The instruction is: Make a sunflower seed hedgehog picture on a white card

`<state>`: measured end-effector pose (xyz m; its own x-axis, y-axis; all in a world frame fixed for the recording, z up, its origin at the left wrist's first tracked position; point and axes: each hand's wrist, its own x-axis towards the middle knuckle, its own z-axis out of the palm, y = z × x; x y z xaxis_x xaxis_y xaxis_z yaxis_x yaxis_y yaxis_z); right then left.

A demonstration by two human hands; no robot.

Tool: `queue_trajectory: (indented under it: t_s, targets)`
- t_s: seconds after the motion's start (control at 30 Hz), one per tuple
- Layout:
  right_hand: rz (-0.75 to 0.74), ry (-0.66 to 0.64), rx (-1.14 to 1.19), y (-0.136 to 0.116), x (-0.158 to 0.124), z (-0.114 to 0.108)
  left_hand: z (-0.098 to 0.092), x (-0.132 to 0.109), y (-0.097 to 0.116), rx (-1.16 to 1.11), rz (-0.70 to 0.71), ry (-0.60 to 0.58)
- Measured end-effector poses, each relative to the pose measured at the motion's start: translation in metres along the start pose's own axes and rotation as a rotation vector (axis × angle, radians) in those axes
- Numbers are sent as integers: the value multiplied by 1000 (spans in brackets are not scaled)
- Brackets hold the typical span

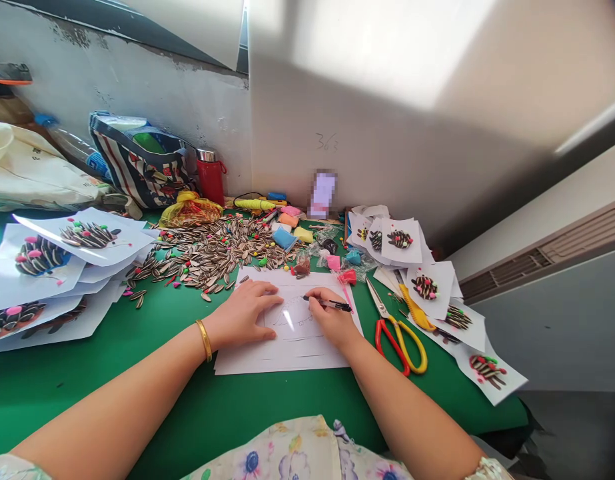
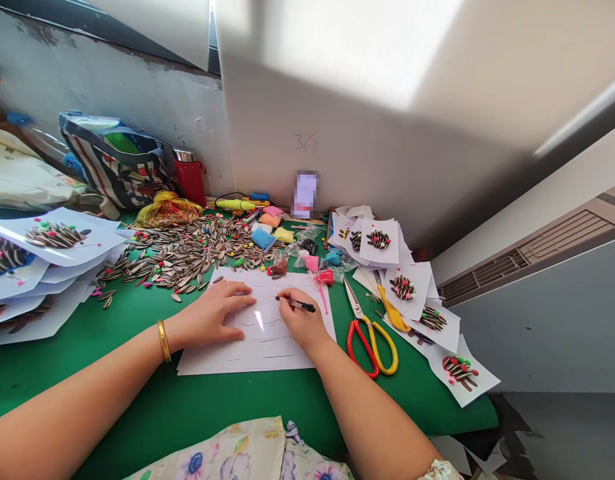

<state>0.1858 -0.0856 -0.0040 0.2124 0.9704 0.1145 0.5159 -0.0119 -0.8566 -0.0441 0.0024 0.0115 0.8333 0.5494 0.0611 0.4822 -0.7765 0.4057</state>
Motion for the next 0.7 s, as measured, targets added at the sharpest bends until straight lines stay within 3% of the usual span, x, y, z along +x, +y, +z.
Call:
queue_trajectory:
  t_s: [0.7]
  targets:
    - [11,-27,-35,-1,0,-1,0,0,1,-10,-4,1]
